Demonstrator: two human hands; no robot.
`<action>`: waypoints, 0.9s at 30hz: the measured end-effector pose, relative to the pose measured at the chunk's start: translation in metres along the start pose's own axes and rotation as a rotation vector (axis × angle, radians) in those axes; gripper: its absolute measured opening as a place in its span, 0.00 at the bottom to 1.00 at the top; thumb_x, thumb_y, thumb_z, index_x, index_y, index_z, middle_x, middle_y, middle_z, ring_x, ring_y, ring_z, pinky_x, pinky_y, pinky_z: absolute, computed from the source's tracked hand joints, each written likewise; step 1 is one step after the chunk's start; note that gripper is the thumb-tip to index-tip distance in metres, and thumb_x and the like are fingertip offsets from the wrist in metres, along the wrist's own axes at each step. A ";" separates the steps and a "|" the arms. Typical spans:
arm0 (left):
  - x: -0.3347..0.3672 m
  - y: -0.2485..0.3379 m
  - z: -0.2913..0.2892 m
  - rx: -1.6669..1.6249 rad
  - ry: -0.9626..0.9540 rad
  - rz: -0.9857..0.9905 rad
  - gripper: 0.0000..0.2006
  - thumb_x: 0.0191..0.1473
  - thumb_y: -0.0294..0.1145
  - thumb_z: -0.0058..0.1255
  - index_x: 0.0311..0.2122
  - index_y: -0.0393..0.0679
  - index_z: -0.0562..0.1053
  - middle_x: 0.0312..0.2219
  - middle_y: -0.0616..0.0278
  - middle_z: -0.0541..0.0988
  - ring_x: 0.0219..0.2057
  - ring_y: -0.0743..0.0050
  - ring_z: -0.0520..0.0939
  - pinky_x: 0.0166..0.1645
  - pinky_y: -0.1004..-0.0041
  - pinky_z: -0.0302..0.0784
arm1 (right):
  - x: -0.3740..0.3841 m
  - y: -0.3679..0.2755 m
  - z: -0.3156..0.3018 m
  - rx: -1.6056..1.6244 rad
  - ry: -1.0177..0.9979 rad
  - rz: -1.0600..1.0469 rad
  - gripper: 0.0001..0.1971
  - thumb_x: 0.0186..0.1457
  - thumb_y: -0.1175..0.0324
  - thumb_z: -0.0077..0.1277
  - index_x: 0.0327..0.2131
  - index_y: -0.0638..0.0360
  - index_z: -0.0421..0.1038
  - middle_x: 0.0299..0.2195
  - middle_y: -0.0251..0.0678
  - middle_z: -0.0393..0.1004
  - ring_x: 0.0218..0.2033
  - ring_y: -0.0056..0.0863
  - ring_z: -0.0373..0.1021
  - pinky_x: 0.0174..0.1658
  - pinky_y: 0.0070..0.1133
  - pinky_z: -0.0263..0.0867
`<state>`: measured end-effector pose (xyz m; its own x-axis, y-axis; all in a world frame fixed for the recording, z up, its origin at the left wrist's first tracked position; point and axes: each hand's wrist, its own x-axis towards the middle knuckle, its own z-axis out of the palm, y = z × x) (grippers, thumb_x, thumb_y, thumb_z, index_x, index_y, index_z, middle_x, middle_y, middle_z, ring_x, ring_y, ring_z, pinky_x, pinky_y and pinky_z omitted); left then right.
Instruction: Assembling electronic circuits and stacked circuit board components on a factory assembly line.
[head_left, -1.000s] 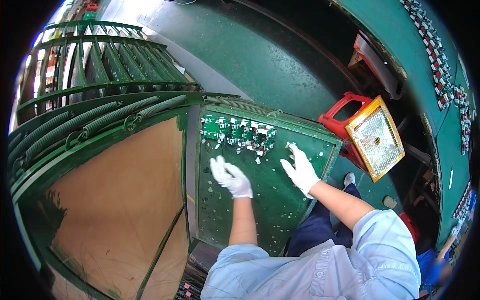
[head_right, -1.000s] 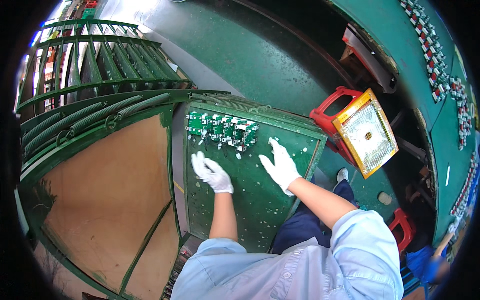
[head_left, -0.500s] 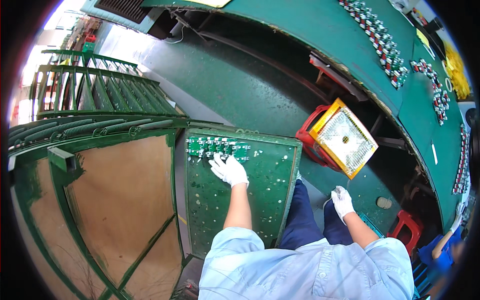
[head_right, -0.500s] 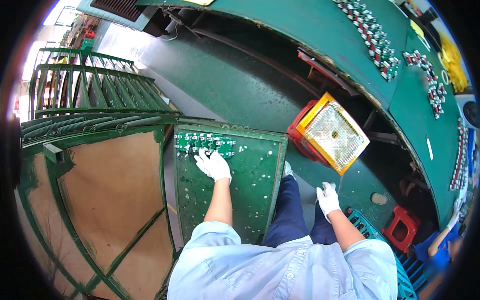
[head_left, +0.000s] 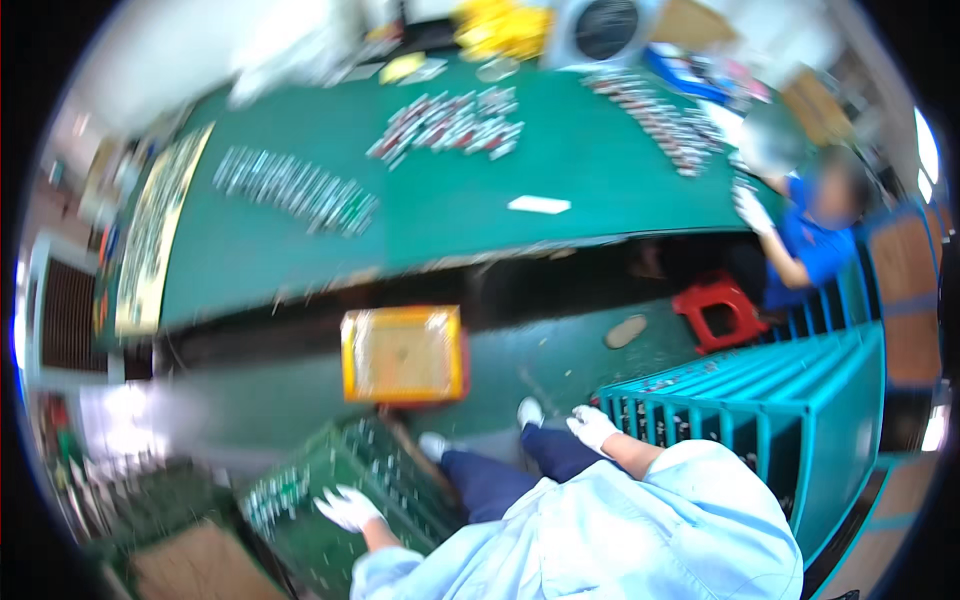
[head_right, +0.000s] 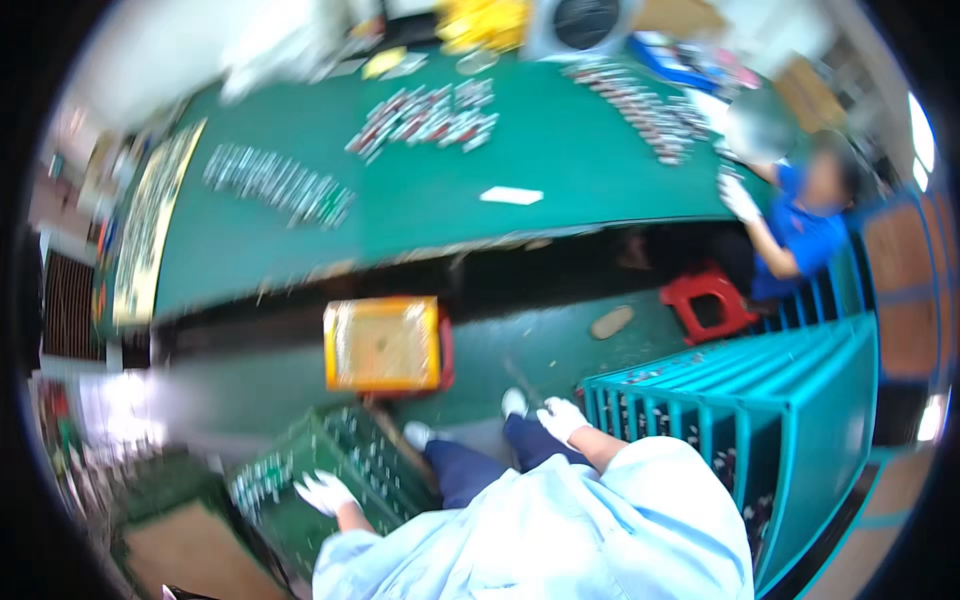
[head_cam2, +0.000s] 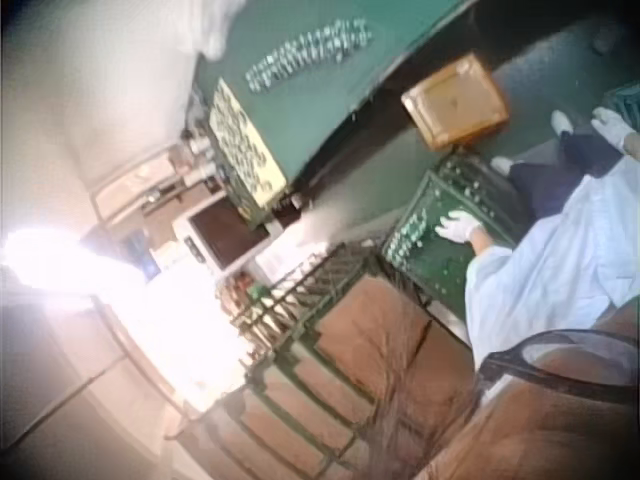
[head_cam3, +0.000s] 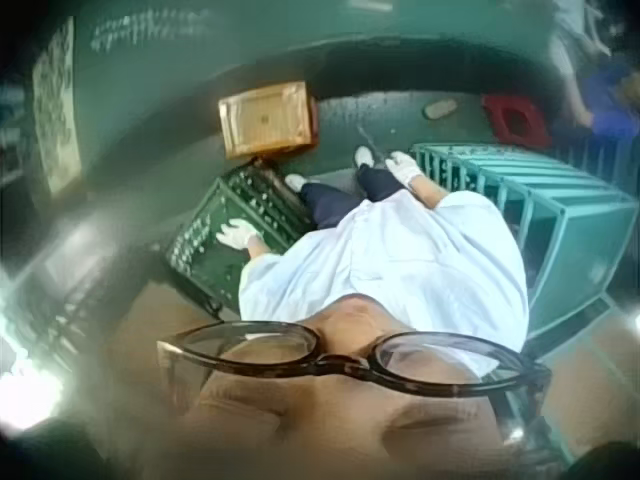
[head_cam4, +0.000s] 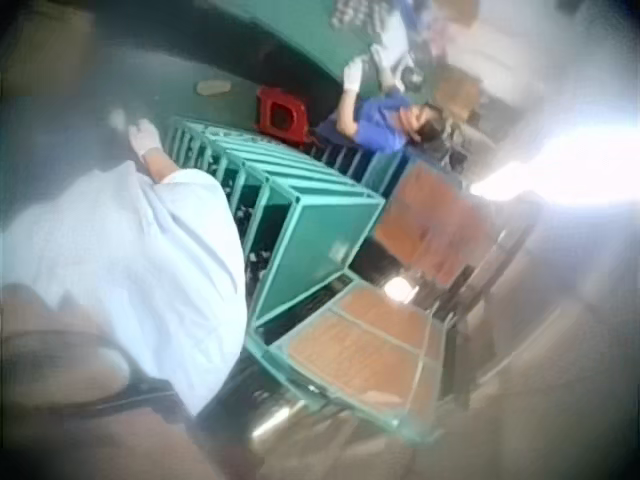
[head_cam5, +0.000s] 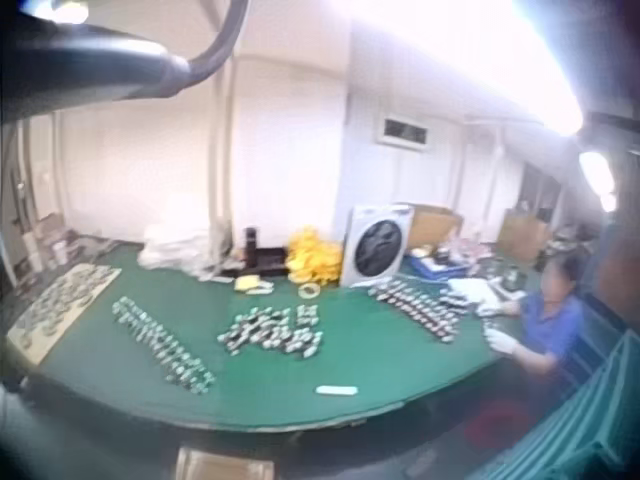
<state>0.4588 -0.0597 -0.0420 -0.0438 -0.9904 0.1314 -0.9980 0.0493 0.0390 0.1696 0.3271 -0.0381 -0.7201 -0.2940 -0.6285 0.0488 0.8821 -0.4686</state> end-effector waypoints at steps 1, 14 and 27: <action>-0.023 0.007 0.012 -0.037 -0.005 0.002 0.18 0.50 0.39 0.41 0.42 0.36 0.70 0.50 0.44 0.62 0.49 0.50 0.65 0.53 0.62 0.62 | 0.000 0.008 -0.017 0.039 0.012 0.023 0.22 0.49 0.53 0.42 0.39 0.63 0.68 0.37 0.49 0.70 0.41 0.44 0.66 0.46 0.29 0.60; -0.082 0.203 -0.038 -0.247 -0.792 0.781 0.23 0.54 0.43 0.26 0.33 0.37 0.72 0.35 0.44 0.73 0.40 0.48 0.72 0.46 0.60 0.66 | 0.082 0.077 -0.088 0.199 0.111 0.170 0.16 0.48 0.58 0.45 0.35 0.60 0.70 0.29 0.47 0.71 0.31 0.42 0.68 0.33 0.33 0.64; -0.117 0.197 -0.002 -0.219 -1.143 -0.077 0.24 0.51 0.48 0.33 0.40 0.37 0.71 0.42 0.45 0.71 0.46 0.52 0.70 0.49 0.64 0.64 | 0.315 0.118 -0.204 0.185 -0.316 -0.508 0.12 0.54 0.61 0.38 0.24 0.59 0.62 0.15 0.35 0.61 0.18 0.28 0.59 0.20 0.26 0.55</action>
<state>0.2675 0.0658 -0.0473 -0.1101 -0.5263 -0.8431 -0.9756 -0.1050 0.1930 -0.1925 0.4140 -0.1646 -0.4465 -0.7796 -0.4391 -0.1064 0.5335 -0.8391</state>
